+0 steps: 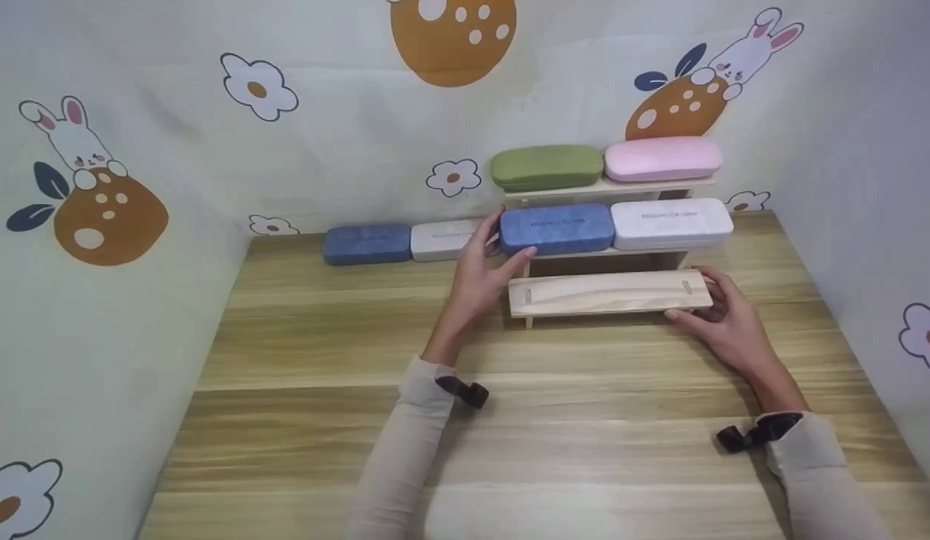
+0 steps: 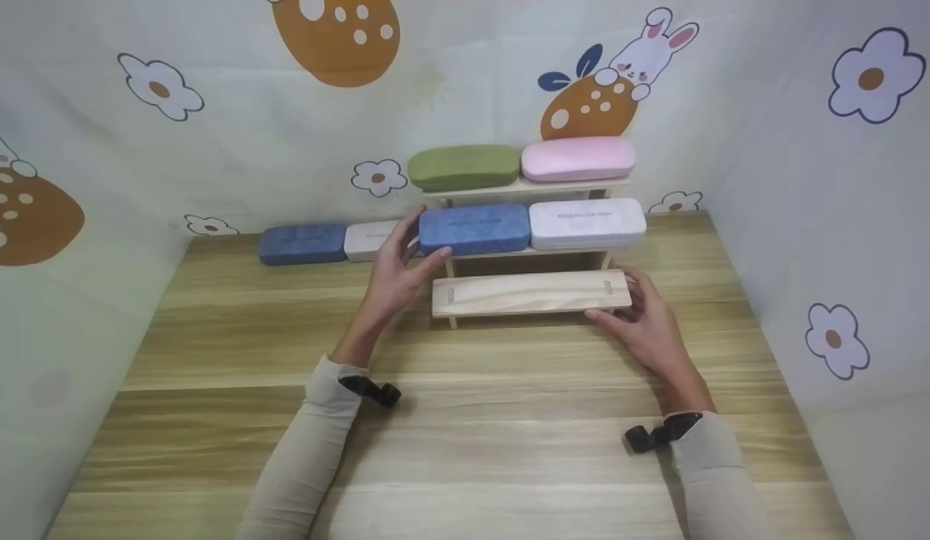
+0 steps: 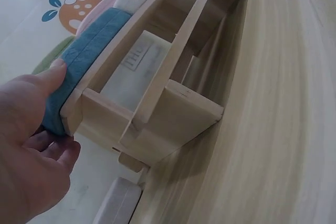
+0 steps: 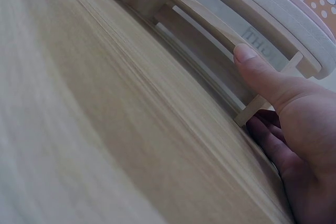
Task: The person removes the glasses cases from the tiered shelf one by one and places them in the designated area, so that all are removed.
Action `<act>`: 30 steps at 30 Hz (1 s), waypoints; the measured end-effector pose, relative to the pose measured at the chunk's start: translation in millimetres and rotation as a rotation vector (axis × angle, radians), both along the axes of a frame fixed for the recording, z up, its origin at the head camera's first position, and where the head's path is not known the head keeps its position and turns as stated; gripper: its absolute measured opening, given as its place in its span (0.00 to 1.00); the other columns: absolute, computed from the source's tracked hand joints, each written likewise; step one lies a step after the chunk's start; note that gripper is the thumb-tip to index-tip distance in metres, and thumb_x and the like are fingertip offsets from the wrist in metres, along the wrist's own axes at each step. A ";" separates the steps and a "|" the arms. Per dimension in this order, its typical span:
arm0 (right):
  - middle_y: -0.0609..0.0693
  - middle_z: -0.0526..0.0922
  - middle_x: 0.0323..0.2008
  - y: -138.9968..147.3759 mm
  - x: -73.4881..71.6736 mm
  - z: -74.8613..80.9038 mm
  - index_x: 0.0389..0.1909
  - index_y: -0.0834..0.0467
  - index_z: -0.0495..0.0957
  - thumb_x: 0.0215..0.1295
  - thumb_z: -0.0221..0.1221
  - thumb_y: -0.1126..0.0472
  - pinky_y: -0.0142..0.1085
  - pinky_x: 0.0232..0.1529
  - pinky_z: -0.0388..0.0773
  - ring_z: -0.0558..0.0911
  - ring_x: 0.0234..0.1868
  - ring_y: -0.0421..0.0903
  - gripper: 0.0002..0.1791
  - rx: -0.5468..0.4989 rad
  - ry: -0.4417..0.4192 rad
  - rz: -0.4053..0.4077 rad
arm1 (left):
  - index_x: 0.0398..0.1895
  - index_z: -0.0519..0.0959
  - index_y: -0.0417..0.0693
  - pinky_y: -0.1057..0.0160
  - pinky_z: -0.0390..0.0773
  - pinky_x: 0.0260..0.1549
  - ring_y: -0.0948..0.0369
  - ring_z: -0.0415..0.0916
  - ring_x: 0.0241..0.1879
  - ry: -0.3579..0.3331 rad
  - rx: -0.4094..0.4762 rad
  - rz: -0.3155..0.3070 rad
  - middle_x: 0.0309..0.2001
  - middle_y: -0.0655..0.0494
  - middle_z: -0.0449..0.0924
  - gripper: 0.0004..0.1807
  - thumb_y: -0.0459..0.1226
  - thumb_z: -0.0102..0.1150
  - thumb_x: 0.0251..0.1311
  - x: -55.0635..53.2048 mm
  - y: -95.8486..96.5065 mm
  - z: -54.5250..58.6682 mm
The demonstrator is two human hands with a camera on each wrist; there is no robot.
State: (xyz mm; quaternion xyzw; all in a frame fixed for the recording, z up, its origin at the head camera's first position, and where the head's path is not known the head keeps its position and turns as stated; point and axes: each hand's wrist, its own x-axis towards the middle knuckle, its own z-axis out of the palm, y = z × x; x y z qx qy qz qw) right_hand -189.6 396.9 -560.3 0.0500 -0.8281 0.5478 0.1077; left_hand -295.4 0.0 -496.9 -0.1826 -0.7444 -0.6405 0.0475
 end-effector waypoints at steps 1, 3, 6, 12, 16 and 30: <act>0.51 0.83 0.63 -0.4 -0.1 -0.5 0.78 0.65 0.65 0.63 0.76 0.70 0.20 0.57 0.84 0.85 0.58 0.30 0.45 -0.009 0.000 0.003 | 0.84 0.62 0.40 0.65 0.77 0.75 0.49 0.74 0.76 0.000 0.004 0.003 0.79 0.41 0.69 0.48 0.40 0.77 0.65 0.0 0.0 -1.2; 0.51 0.83 0.63 -1.1 0.0 -1.0 0.78 0.65 0.65 0.62 0.76 0.70 0.20 0.57 0.84 0.85 0.58 0.30 0.46 -0.016 0.000 0.004 | 0.83 0.63 0.39 0.65 0.77 0.74 0.48 0.75 0.75 -0.003 0.016 0.006 0.79 0.41 0.70 0.47 0.39 0.77 0.65 -0.1 -0.1 -2.9; 0.55 0.83 0.65 -1.4 -0.7 -0.9 0.79 0.64 0.64 0.62 0.76 0.70 0.20 0.58 0.83 0.85 0.59 0.29 0.46 -0.011 -0.004 0.002 | 0.82 0.64 0.38 0.64 0.78 0.74 0.48 0.76 0.74 -0.003 0.036 0.016 0.78 0.40 0.72 0.47 0.40 0.78 0.65 -0.2 -0.5 -4.3; 0.67 0.80 0.68 -0.3 -1.3 0.6 0.80 0.63 0.63 0.63 0.77 0.68 0.18 0.60 0.81 0.83 0.60 0.27 0.48 0.022 -0.021 0.000 | 0.81 0.67 0.40 0.61 0.78 0.75 0.50 0.77 0.73 0.002 0.072 0.043 0.76 0.41 0.75 0.47 0.40 0.80 0.62 -0.1 0.1 -6.4; 0.70 0.79 0.68 1.6 -0.1 1.5 0.81 0.62 0.62 0.63 0.77 0.67 0.17 0.59 0.81 0.83 0.59 0.26 0.48 0.043 -0.028 -0.010 | 0.81 0.67 0.40 0.60 0.77 0.76 0.52 0.77 0.73 0.004 0.087 0.046 0.76 0.42 0.75 0.48 0.42 0.81 0.61 0.9 2.3 -7.1; 0.55 0.83 0.63 -0.5 -0.3 1.9 0.79 0.65 0.64 0.64 0.76 0.68 0.17 0.57 0.82 0.84 0.58 0.27 0.45 0.040 -0.010 -0.008 | 0.79 0.70 0.40 0.63 0.73 0.78 0.53 0.76 0.74 -0.002 0.075 0.068 0.73 0.45 0.78 0.46 0.42 0.82 0.60 3.2 -0.7 -4.2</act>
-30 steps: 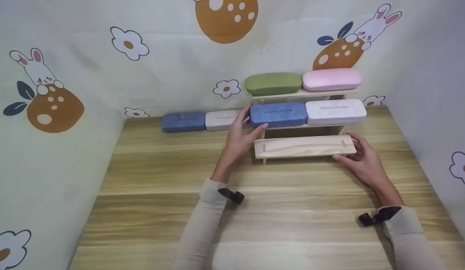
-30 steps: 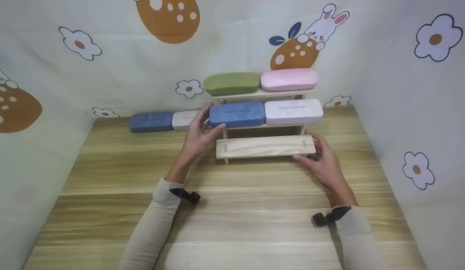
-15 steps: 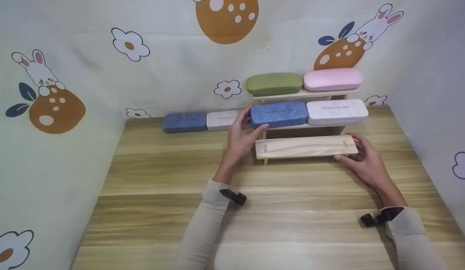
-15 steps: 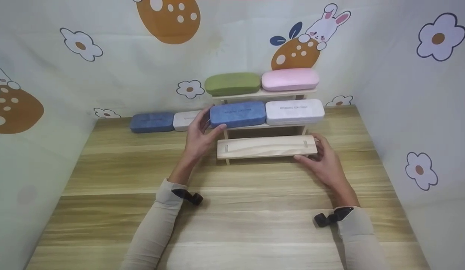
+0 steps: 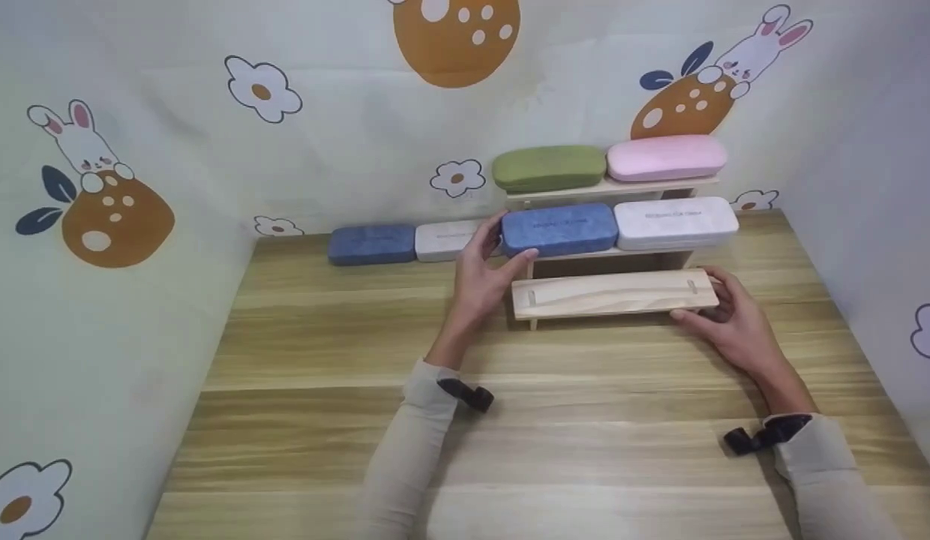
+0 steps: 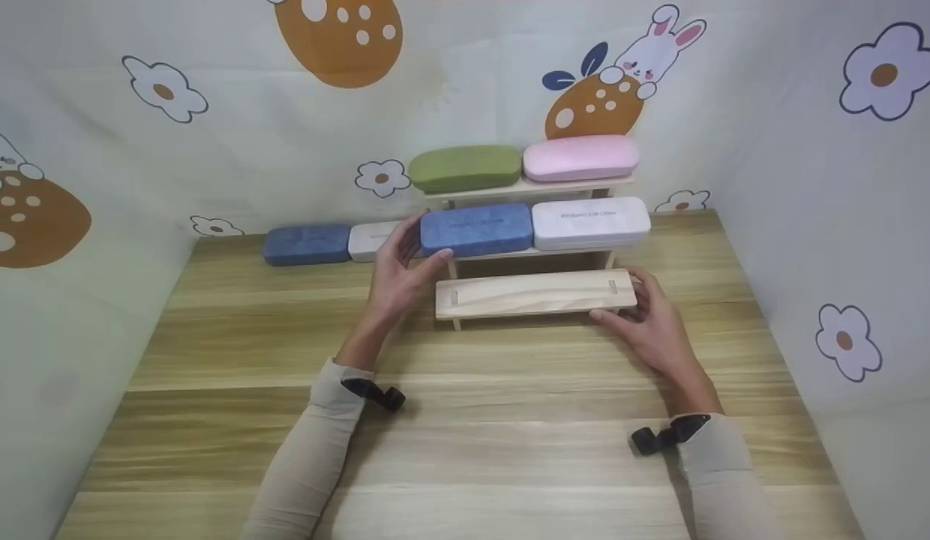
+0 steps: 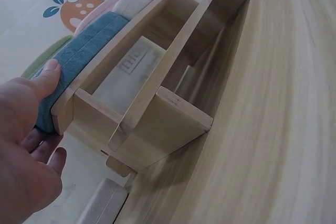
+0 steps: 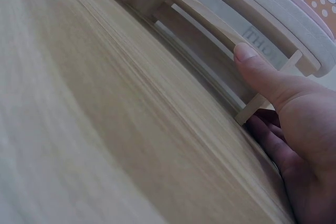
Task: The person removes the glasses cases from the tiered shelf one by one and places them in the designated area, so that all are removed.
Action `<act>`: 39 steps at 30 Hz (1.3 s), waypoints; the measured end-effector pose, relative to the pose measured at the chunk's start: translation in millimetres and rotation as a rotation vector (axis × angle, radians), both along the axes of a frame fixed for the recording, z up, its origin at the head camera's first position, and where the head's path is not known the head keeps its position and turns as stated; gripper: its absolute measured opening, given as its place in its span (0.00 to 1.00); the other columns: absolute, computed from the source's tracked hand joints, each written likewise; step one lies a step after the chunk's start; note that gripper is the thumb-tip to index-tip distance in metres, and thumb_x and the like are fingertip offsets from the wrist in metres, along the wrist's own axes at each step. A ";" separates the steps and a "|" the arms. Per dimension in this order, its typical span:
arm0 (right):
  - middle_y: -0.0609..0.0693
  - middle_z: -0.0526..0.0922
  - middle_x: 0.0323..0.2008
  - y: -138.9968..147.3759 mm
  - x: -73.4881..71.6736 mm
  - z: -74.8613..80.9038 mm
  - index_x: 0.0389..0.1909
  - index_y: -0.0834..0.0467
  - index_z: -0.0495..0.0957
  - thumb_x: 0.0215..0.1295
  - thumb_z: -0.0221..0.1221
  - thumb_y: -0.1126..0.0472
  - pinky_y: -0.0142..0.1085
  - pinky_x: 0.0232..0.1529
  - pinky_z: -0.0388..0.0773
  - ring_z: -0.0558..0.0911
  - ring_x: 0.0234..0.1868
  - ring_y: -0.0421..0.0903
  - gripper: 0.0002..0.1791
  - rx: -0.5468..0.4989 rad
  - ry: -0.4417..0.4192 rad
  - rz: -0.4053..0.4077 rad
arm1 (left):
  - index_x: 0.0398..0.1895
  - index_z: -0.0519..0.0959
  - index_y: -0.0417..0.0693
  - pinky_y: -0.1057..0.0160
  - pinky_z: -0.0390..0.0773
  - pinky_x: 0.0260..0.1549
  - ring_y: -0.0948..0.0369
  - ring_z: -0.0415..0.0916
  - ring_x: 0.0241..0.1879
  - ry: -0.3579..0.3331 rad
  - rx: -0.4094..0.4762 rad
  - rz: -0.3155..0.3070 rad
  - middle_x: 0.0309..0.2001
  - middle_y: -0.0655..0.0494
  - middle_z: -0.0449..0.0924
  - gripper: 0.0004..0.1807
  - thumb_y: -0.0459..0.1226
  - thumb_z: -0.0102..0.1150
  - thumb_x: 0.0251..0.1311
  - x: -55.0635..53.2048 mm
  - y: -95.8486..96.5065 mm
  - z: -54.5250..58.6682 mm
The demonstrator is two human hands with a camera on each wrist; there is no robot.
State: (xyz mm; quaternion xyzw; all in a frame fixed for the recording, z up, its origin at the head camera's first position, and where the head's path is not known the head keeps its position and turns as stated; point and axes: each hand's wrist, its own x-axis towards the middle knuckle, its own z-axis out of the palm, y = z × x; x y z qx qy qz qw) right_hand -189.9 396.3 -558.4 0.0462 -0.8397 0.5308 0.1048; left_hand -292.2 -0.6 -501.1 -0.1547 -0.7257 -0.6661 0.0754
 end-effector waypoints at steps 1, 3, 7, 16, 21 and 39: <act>0.52 0.84 0.62 -0.1 -0.2 0.0 0.78 0.65 0.64 0.63 0.76 0.69 0.18 0.56 0.83 0.84 0.58 0.27 0.45 -0.005 0.004 0.002 | 0.79 0.70 0.41 0.62 0.73 0.78 0.54 0.76 0.74 0.003 -0.004 0.001 0.73 0.45 0.78 0.46 0.42 0.82 0.60 -0.2 -0.6 -0.3; 0.48 0.83 0.61 -0.2 -0.5 -0.2 0.78 0.66 0.64 0.63 0.76 0.69 0.18 0.56 0.83 0.84 0.58 0.27 0.45 -0.011 0.011 0.006 | 0.79 0.70 0.41 0.62 0.74 0.78 0.54 0.77 0.73 0.003 -0.011 0.005 0.73 0.47 0.79 0.46 0.43 0.82 0.60 0.3 -2.3 -0.2; 0.46 0.83 0.62 -0.6 -0.9 -0.5 0.77 0.66 0.64 0.63 0.76 0.70 0.18 0.56 0.83 0.84 0.58 0.28 0.45 -0.026 0.017 0.013 | 0.79 0.70 0.43 0.61 0.73 0.78 0.54 0.77 0.73 0.007 -0.034 0.014 0.73 0.48 0.79 0.47 0.45 0.82 0.59 1.1 -6.6 0.9; 0.67 0.80 0.68 0.2 0.1 -0.2 0.78 0.66 0.62 0.65 0.75 0.69 0.17 0.59 0.81 0.82 0.60 0.26 0.45 -0.010 0.010 0.020 | 0.79 0.70 0.43 0.62 0.78 0.74 0.55 0.75 0.75 -0.004 0.054 -0.027 0.75 0.48 0.77 0.45 0.39 0.82 0.59 1.4 -16.3 5.5; 0.65 0.80 0.68 0.2 -0.4 -0.8 0.78 0.66 0.62 0.65 0.75 0.69 0.18 0.59 0.81 0.83 0.60 0.26 0.44 0.003 0.010 0.014 | 0.78 0.70 0.46 0.62 0.81 0.72 0.56 0.72 0.77 -0.012 0.144 -0.073 0.77 0.47 0.74 0.45 0.34 0.81 0.58 1.8 -20.7 9.3; 0.50 0.83 0.64 -2.0 -1.3 -2.7 0.77 0.67 0.63 0.63 0.75 0.73 0.17 0.62 0.79 0.83 0.60 0.27 0.44 -0.041 0.029 0.025 | 0.79 0.68 0.37 0.56 0.80 0.74 0.54 0.71 0.77 0.050 0.216 -0.060 0.77 0.43 0.73 0.44 0.30 0.79 0.60 7.5 -71.8 17.1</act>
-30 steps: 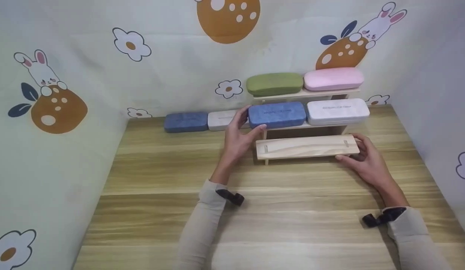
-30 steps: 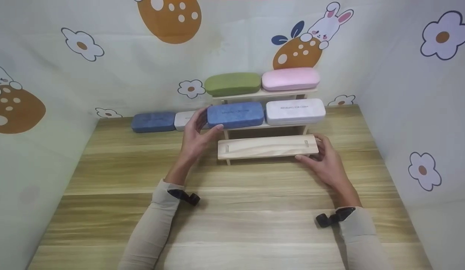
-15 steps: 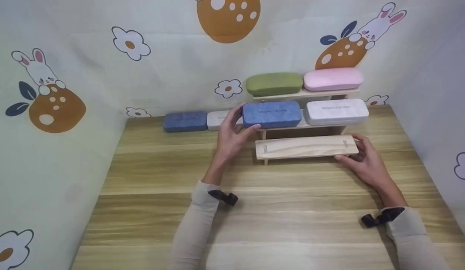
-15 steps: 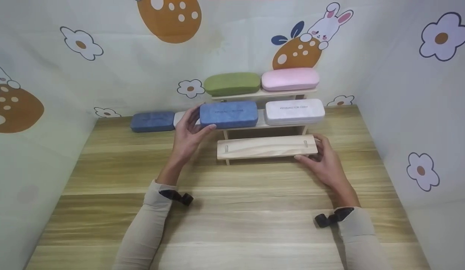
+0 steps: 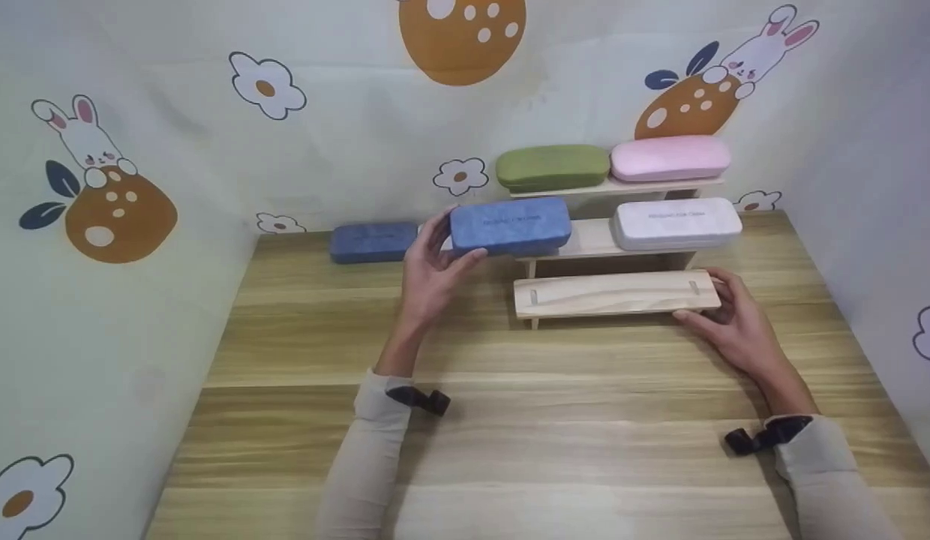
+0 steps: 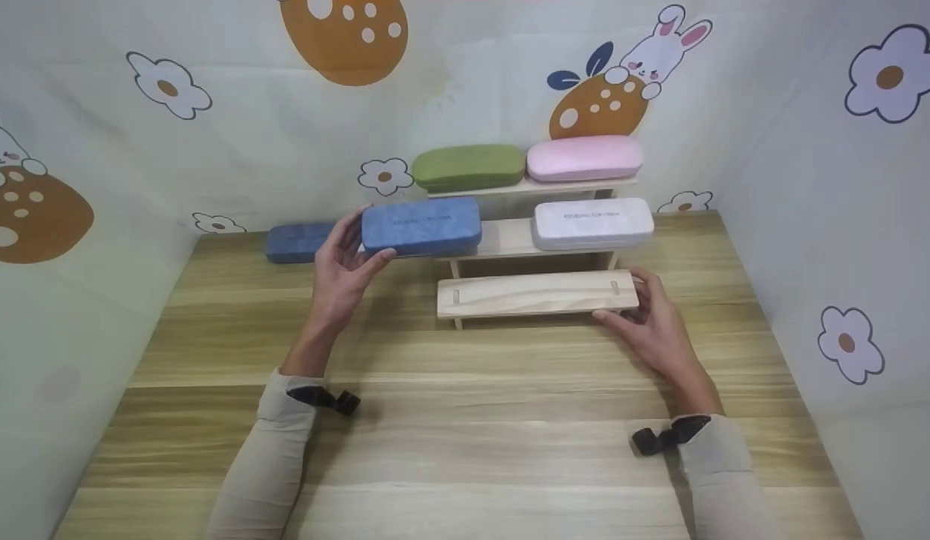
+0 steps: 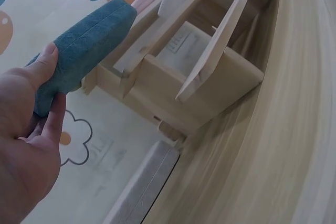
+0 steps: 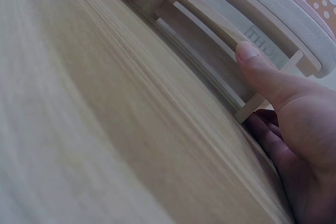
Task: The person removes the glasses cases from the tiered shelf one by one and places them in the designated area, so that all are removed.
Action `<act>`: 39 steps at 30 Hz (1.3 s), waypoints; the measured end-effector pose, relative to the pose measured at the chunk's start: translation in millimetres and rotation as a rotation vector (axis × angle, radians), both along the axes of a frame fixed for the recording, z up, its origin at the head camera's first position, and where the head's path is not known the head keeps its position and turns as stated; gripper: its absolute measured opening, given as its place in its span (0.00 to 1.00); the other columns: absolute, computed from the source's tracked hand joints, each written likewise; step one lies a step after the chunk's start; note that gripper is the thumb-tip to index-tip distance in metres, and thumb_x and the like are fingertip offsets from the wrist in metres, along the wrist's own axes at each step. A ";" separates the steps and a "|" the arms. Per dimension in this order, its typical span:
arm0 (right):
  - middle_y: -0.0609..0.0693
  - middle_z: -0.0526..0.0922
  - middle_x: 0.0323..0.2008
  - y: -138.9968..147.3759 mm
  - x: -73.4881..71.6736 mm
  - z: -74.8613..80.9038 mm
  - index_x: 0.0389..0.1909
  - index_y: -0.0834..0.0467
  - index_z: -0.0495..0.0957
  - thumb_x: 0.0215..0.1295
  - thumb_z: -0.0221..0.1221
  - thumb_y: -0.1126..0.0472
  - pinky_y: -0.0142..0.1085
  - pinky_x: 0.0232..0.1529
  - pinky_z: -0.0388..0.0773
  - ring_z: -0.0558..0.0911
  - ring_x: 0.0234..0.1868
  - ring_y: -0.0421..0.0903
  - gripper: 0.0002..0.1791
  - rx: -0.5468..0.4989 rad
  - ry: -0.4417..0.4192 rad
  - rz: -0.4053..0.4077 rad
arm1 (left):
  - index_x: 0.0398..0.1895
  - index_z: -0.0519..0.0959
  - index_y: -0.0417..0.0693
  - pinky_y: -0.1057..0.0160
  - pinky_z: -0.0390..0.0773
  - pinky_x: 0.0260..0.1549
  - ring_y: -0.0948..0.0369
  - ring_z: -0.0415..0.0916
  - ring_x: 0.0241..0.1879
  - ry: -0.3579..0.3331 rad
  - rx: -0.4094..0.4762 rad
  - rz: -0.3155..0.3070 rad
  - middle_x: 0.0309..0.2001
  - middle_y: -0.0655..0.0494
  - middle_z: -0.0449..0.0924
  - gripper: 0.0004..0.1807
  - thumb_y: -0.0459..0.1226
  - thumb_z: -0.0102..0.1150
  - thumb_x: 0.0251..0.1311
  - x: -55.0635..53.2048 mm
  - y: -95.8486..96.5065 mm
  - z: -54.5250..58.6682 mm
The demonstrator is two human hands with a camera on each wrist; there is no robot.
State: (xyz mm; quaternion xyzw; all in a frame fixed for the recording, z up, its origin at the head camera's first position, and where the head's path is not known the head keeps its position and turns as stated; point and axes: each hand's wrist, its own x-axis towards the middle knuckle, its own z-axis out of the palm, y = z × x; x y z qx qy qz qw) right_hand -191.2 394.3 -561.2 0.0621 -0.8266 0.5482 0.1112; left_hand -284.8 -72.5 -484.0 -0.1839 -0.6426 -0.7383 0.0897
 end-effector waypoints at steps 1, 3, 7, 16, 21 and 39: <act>0.49 0.83 0.64 -0.3 0.3 -0.7 0.77 0.67 0.63 0.63 0.74 0.73 0.18 0.62 0.80 0.83 0.60 0.28 0.44 -0.005 0.002 0.003 | 0.79 0.68 0.37 0.55 0.79 0.74 0.54 0.71 0.77 -0.004 -0.001 0.006 0.78 0.44 0.73 0.44 0.30 0.79 0.60 0.5 -3.2 -0.6; 0.49 0.83 0.64 -0.8 1.0 -2.8 0.77 0.67 0.63 0.63 0.74 0.73 0.18 0.61 0.81 0.84 0.59 0.28 0.44 -0.011 0.005 0.011 | 0.79 0.68 0.38 0.54 0.78 0.75 0.54 0.71 0.78 -0.014 -0.006 0.021 0.78 0.45 0.73 0.44 0.31 0.79 0.61 1.7 -9.8 -2.2; 0.50 0.83 0.64 -1.4 2.3 -6.5 0.77 0.67 0.63 0.63 0.74 0.73 0.19 0.61 0.81 0.84 0.59 0.28 0.44 -0.007 0.007 0.011 | 0.80 0.69 0.42 0.49 0.74 0.79 0.55 0.70 0.79 -0.033 -0.037 0.052 0.79 0.45 0.71 0.44 0.34 0.79 0.61 4.5 -21.9 -6.0; 0.50 0.83 0.62 -1.0 2.4 -5.2 0.77 0.66 0.63 0.64 0.74 0.72 0.18 0.59 0.81 0.84 0.57 0.27 0.43 0.020 0.005 -0.005 | 0.79 0.71 0.52 0.53 0.73 0.79 0.58 0.68 0.80 -0.074 -0.078 0.088 0.80 0.51 0.72 0.42 0.36 0.80 0.62 8.3 -44.3 -14.5; 0.53 0.83 0.62 -1.1 2.5 -2.6 0.77 0.66 0.63 0.64 0.74 0.73 0.18 0.59 0.82 0.85 0.57 0.27 0.43 0.005 0.007 -0.002 | 0.79 0.70 0.48 0.45 0.70 0.81 0.55 0.66 0.81 -0.092 -0.066 0.091 0.80 0.48 0.70 0.43 0.33 0.80 0.61 10.9 -56.7 -20.1; 0.65 0.81 0.65 0.4 2.4 1.7 0.78 0.65 0.62 0.66 0.73 0.70 0.17 0.60 0.80 0.84 0.57 0.25 0.43 0.030 0.000 -0.010 | 0.78 0.73 0.57 0.51 0.69 0.82 0.59 0.65 0.82 -0.131 -0.125 0.144 0.80 0.54 0.71 0.42 0.40 0.81 0.60 13.3 -79.4 -36.0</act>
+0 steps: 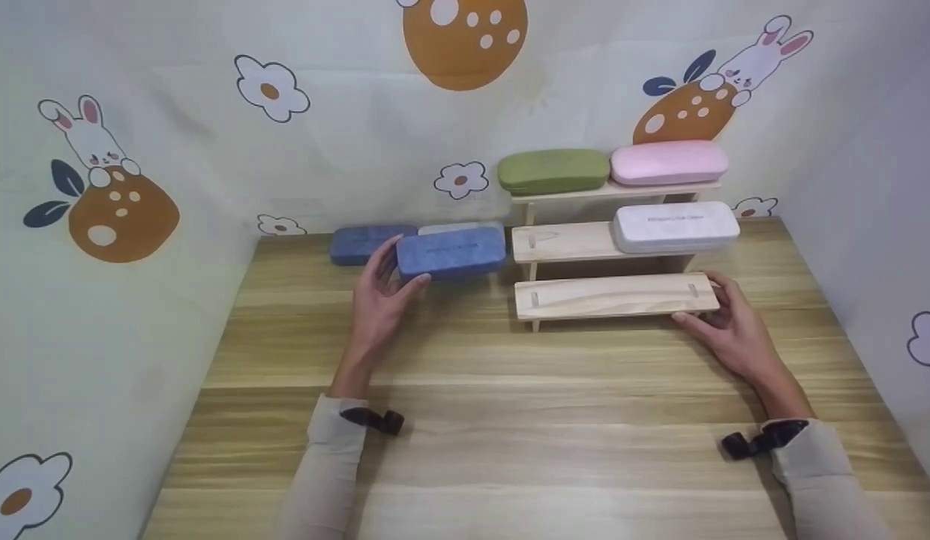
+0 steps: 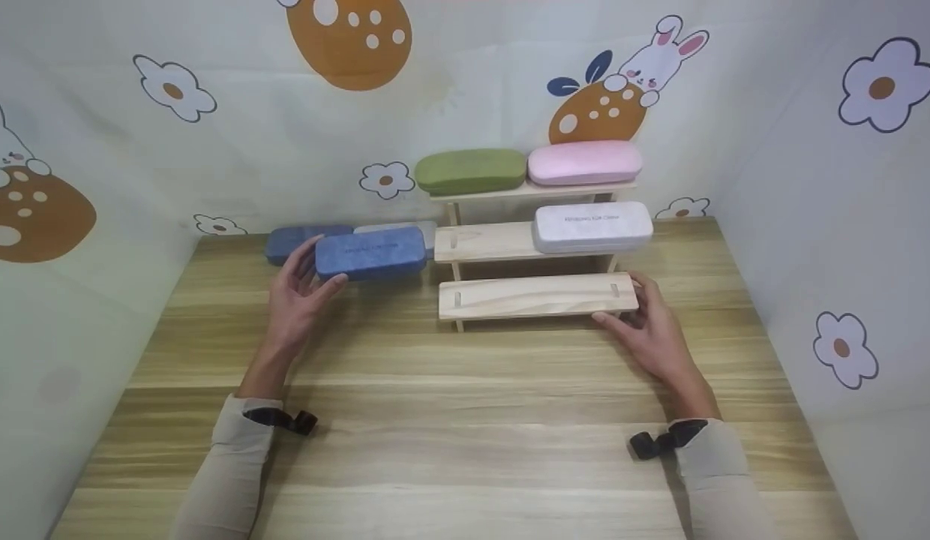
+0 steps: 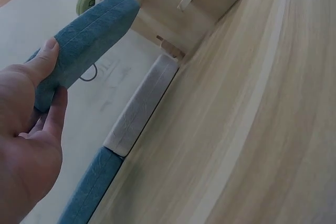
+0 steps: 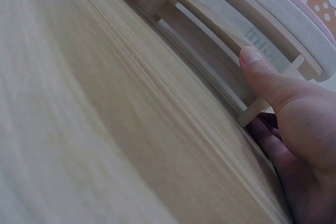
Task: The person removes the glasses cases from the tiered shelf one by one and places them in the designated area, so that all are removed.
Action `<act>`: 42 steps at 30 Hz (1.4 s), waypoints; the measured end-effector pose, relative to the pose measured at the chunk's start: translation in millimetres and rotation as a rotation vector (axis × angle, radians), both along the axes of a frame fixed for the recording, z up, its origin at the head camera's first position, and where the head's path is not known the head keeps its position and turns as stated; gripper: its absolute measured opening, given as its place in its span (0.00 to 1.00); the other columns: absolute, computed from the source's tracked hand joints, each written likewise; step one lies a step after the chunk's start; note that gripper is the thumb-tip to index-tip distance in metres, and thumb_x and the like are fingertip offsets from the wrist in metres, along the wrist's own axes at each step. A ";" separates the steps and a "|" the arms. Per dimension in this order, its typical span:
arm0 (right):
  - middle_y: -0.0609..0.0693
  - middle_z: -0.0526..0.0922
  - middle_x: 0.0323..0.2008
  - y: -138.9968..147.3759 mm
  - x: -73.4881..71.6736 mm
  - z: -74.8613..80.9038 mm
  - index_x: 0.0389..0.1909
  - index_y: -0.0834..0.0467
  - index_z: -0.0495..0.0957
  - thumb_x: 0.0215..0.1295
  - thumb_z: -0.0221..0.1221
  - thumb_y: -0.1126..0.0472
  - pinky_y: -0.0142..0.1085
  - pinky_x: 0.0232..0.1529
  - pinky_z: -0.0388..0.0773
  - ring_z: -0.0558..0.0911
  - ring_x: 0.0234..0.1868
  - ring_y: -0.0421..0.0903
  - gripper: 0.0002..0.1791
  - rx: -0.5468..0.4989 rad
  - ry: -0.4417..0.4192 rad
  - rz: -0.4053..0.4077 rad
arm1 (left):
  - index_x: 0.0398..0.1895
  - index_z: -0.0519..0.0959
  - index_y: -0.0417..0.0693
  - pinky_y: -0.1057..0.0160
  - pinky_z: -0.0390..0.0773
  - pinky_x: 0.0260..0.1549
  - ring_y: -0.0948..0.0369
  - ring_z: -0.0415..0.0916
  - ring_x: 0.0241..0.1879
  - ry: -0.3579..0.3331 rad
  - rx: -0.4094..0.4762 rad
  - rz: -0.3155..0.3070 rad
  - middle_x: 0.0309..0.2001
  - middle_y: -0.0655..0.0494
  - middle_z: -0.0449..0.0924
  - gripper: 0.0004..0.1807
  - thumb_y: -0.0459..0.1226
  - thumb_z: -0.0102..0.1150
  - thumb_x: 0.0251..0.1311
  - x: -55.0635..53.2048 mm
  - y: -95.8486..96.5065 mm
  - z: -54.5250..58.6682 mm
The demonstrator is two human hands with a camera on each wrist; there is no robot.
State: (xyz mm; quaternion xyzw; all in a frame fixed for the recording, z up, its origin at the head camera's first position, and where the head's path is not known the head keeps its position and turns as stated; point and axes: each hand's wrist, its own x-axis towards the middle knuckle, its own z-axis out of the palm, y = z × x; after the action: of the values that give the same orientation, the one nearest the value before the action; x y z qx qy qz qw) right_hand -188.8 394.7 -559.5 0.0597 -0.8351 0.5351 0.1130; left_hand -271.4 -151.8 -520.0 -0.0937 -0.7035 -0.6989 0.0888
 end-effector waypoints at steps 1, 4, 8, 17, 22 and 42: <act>0.65 0.81 0.65 0.0 -0.1 -0.3 0.79 0.65 0.62 0.66 0.73 0.70 0.17 0.60 0.80 0.83 0.57 0.25 0.44 0.002 0.000 0.000 | 0.78 0.72 0.56 0.51 0.69 0.81 0.59 0.65 0.82 -0.002 -0.013 -0.001 0.80 0.55 0.71 0.42 0.41 0.81 0.60 -0.2 -0.3 -1.4; 0.64 0.81 0.64 -0.4 0.0 0.1 0.79 0.65 0.62 0.66 0.73 0.70 0.17 0.60 0.80 0.83 0.57 0.25 0.44 0.005 -0.002 -0.002 | 0.79 0.72 0.53 0.51 0.70 0.81 0.59 0.65 0.81 -0.005 -0.037 -0.003 0.79 0.54 0.71 0.44 0.42 0.82 0.60 -1.4 -1.2 -5.9; 0.62 0.81 0.64 -0.5 -0.3 -0.1 0.78 0.66 0.62 0.66 0.73 0.70 0.17 0.60 0.80 0.83 0.58 0.25 0.44 0.006 0.002 0.001 | 0.79 0.72 0.50 0.51 0.69 0.81 0.57 0.66 0.81 -0.021 -0.065 0.006 0.79 0.52 0.72 0.45 0.42 0.83 0.59 -2.1 -2.2 -11.4; 0.71 0.77 0.68 1.3 -0.1 -0.1 0.80 0.65 0.60 0.68 0.73 0.67 0.14 0.61 0.77 0.80 0.61 0.23 0.45 0.040 -0.018 -0.007 | 0.78 0.71 0.47 0.51 0.69 0.82 0.53 0.65 0.82 -0.058 -0.087 -0.011 0.80 0.48 0.71 0.44 0.40 0.82 0.59 -6.8 4.1 -20.9; 0.73 0.76 0.69 2.5 0.7 0.8 0.80 0.64 0.60 0.69 0.73 0.65 0.13 0.61 0.76 0.79 0.60 0.21 0.45 0.058 -0.028 -0.014 | 0.78 0.73 0.47 0.49 0.69 0.82 0.51 0.65 0.82 -0.087 -0.068 -0.021 0.80 0.46 0.70 0.43 0.38 0.82 0.59 -9.6 9.4 -26.3; 0.69 0.79 0.65 1.7 -0.2 0.6 0.80 0.66 0.60 0.68 0.74 0.67 0.15 0.58 0.79 0.82 0.58 0.23 0.45 0.057 -0.023 -0.007 | 0.80 0.69 0.42 0.57 0.70 0.80 0.47 0.65 0.82 -0.144 -0.227 -0.001 0.81 0.40 0.67 0.42 0.36 0.78 0.65 -10.4 5.6 -37.7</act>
State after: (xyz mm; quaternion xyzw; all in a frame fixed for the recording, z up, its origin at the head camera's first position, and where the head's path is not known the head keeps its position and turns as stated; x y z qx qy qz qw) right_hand -189.0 396.5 -558.9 0.0537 -0.8516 0.5111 0.1035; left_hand -281.9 -146.2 -557.7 -0.0529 -0.7826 -0.6197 0.0266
